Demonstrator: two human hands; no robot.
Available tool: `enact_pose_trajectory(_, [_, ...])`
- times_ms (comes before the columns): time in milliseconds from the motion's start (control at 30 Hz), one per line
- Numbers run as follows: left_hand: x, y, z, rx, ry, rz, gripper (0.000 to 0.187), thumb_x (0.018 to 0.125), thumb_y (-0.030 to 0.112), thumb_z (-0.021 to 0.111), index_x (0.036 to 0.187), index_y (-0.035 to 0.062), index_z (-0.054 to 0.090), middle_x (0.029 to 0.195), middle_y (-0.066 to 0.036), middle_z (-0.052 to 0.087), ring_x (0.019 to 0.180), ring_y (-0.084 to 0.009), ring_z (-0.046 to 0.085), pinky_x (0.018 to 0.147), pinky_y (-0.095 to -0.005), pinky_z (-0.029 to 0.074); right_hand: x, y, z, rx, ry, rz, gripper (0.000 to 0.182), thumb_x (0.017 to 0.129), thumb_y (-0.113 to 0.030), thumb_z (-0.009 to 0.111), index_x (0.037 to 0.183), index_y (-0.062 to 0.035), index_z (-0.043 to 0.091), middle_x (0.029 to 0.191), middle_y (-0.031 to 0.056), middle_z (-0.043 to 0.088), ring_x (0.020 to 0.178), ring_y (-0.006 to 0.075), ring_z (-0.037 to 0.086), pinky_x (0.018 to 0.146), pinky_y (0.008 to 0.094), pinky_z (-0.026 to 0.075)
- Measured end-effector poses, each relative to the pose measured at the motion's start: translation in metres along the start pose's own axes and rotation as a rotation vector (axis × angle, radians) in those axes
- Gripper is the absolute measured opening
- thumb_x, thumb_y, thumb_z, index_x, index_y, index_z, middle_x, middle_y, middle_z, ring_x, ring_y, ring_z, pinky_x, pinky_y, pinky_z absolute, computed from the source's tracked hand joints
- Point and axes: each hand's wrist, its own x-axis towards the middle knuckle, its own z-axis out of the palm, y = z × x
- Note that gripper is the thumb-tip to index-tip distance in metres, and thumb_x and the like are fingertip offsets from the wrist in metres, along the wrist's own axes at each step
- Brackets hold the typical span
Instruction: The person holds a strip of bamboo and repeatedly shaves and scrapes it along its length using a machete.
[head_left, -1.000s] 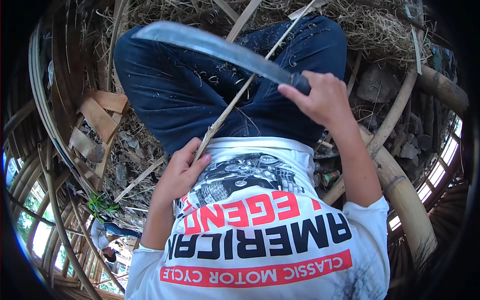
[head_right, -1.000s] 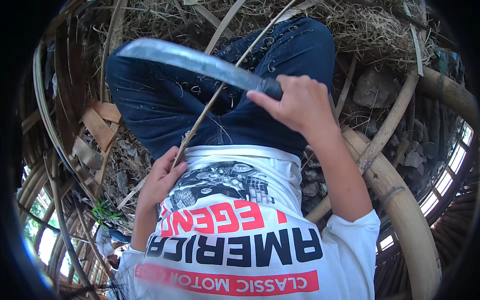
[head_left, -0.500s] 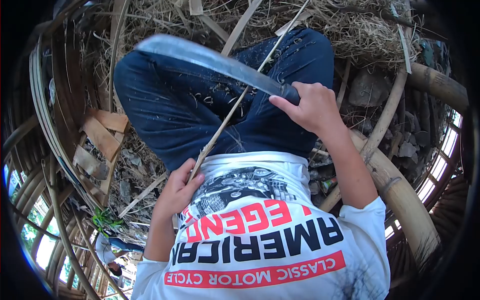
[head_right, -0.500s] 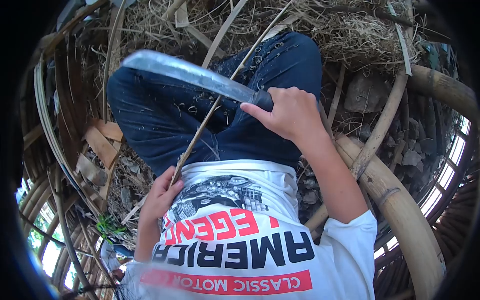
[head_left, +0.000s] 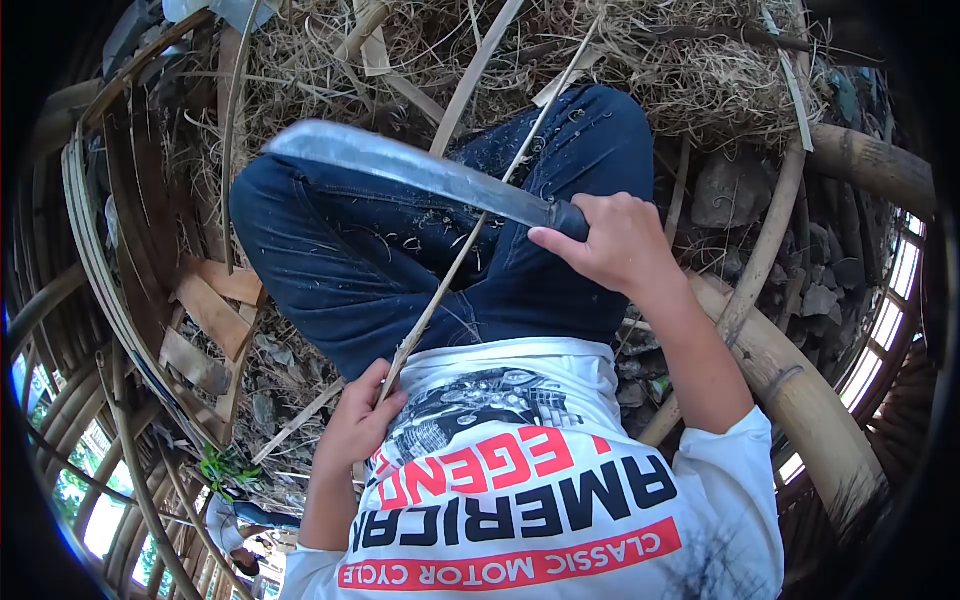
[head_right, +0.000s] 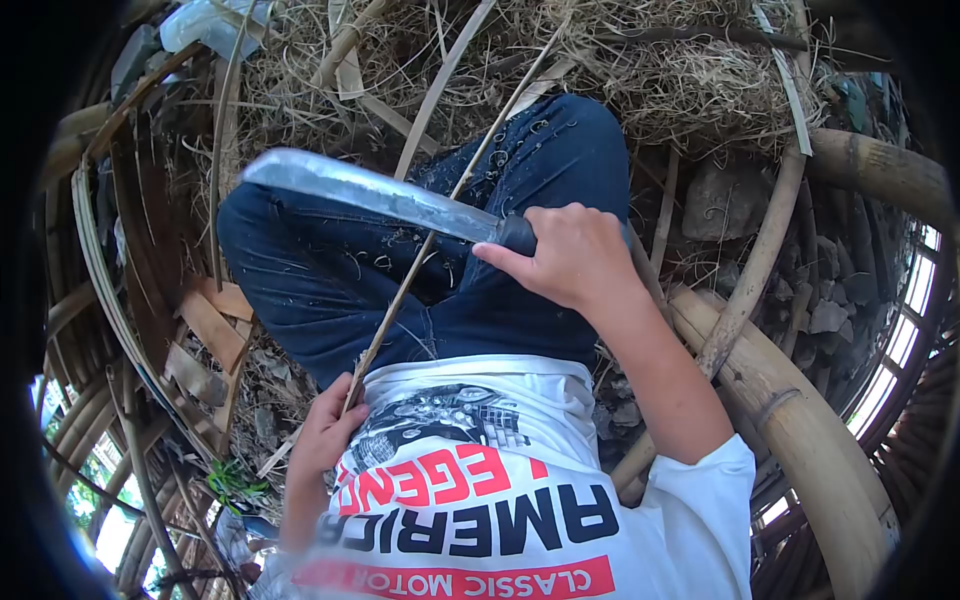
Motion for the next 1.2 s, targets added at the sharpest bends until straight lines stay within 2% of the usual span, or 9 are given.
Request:
enact_pose_trajectory(300, [0.01, -0.003, 0.003, -0.067, -0.021, -0.025, 0.01, 0.091, 0.005, 0.059, 0.093, 0.0027, 0.049, 0.077, 0.0, 0.045, 0.076, -0.0085, 0.04, 0.068, -0.0256, 0.038, 0.004, 0.008, 0.004, -0.049, 0.062, -0.032, 0.071, 0.081, -0.071, 0.061, 0.069, -0.0007, 0.068, 0.063, 0.021, 0.065, 0.064, 0.0387, 0.068, 0.061, 0.0459, 0.056])
enact_pose_trajectory(400, [0.013, 0.002, 0.006, -0.09, 0.003, 0.041, 0.012, 0.089, 0.006, 0.06, 0.091, 0.0022, 0.048, 0.076, 0.0, 0.044, 0.074, -0.0091, 0.04, 0.066, -0.0262, 0.036, 0.013, 0.009, 0.005, 0.066, 0.111, 0.091, 0.07, 0.08, -0.072, 0.062, 0.067, -0.0031, 0.068, 0.059, 0.0188, 0.064, 0.062, 0.0372, 0.069, 0.06, 0.0452, 0.055])
enact_pose_trajectory(567, [0.012, 0.001, 0.004, -0.059, -0.019, 0.012, 0.011, 0.089, 0.005, 0.058, 0.091, 0.0024, 0.048, 0.076, -0.001, 0.045, 0.075, -0.0097, 0.04, 0.068, -0.0267, 0.038, 0.007, 0.006, 0.003, -0.084, 0.06, -0.074, 0.07, 0.083, -0.069, 0.062, 0.068, -0.001, 0.068, 0.06, 0.0195, 0.064, 0.06, 0.0374, 0.068, 0.059, 0.0451, 0.055])
enact_pose_trajectory(633, [0.012, 0.004, 0.004, -0.083, -0.012, 0.022, 0.011, 0.089, 0.005, 0.059, 0.091, 0.0028, 0.048, 0.075, -0.001, 0.044, 0.074, -0.0096, 0.039, 0.066, -0.0275, 0.037, 0.019, 0.012, 0.005, 0.108, 0.094, 0.129, 0.069, 0.079, -0.072, 0.064, 0.068, -0.0035, 0.067, 0.059, 0.0173, 0.064, 0.06, 0.0362, 0.068, 0.057, 0.0445, 0.055])
enact_pose_trajectory(767, [0.009, -0.002, 0.003, -0.033, -0.011, -0.016, 0.011, 0.089, 0.005, 0.059, 0.091, 0.0023, 0.048, 0.076, -0.002, 0.045, 0.074, -0.0098, 0.04, 0.067, -0.0273, 0.038, 0.002, 0.002, 0.005, -0.067, 0.039, -0.072, 0.07, 0.082, -0.07, 0.062, 0.067, -0.0011, 0.067, 0.06, 0.0196, 0.064, 0.061, 0.0378, 0.068, 0.058, 0.0455, 0.055])
enact_pose_trajectory(900, [0.012, 0.0, 0.005, -0.048, 0.012, 0.048, 0.012, 0.088, 0.005, 0.06, 0.092, 0.002, 0.049, 0.074, -0.002, 0.044, 0.072, -0.0096, 0.04, 0.064, -0.028, 0.037, 0.016, 0.01, 0.009, 0.09, 0.089, 0.114, 0.07, 0.079, -0.072, 0.063, 0.068, -0.0037, 0.068, 0.058, 0.0173, 0.064, 0.061, 0.036, 0.068, 0.058, 0.0443, 0.055])
enact_pose_trajectory(1033, [0.008, -0.004, 0.002, -0.005, 0.002, -0.016, 0.011, 0.089, 0.006, 0.06, 0.093, 0.0023, 0.05, 0.073, -0.001, 0.044, 0.072, -0.01, 0.041, 0.064, -0.0276, 0.037, 0.004, 0.002, 0.002, -0.072, 0.019, -0.021, 0.07, 0.078, -0.073, 0.064, 0.07, -0.0035, 0.069, 0.061, 0.0192, 0.065, 0.063, 0.0374, 0.069, 0.058, 0.0442, 0.055])
enact_pose_trajectory(1167, [0.011, 0.005, 0.003, -0.054, -0.024, -0.043, 0.014, 0.085, 0.003, 0.059, 0.096, 0.0052, 0.049, 0.084, 0.003, 0.042, 0.08, -0.0085, 0.04, 0.073, -0.024, 0.036, 0.024, 0.016, 0.006, 0.111, 0.09, 0.148, 0.07, 0.079, -0.073, 0.063, 0.069, -0.0034, 0.069, 0.061, 0.0184, 0.065, 0.063, 0.0371, 0.068, 0.058, 0.0451, 0.054])
enact_pose_trajectory(1200, [0.011, -0.002, 0.002, -0.012, -0.006, 0.018, 0.012, 0.089, 0.004, 0.06, 0.096, 0.0014, 0.05, 0.078, -0.003, 0.046, 0.074, -0.0098, 0.041, 0.066, -0.0269, 0.037, 0.021, 0.014, 0.006, 0.12, 0.087, 0.14, 0.07, 0.079, -0.073, 0.063, 0.069, -0.0034, 0.069, 0.061, 0.0184, 0.065, 0.063, 0.0371, 0.068, 0.058, 0.0451, 0.054])
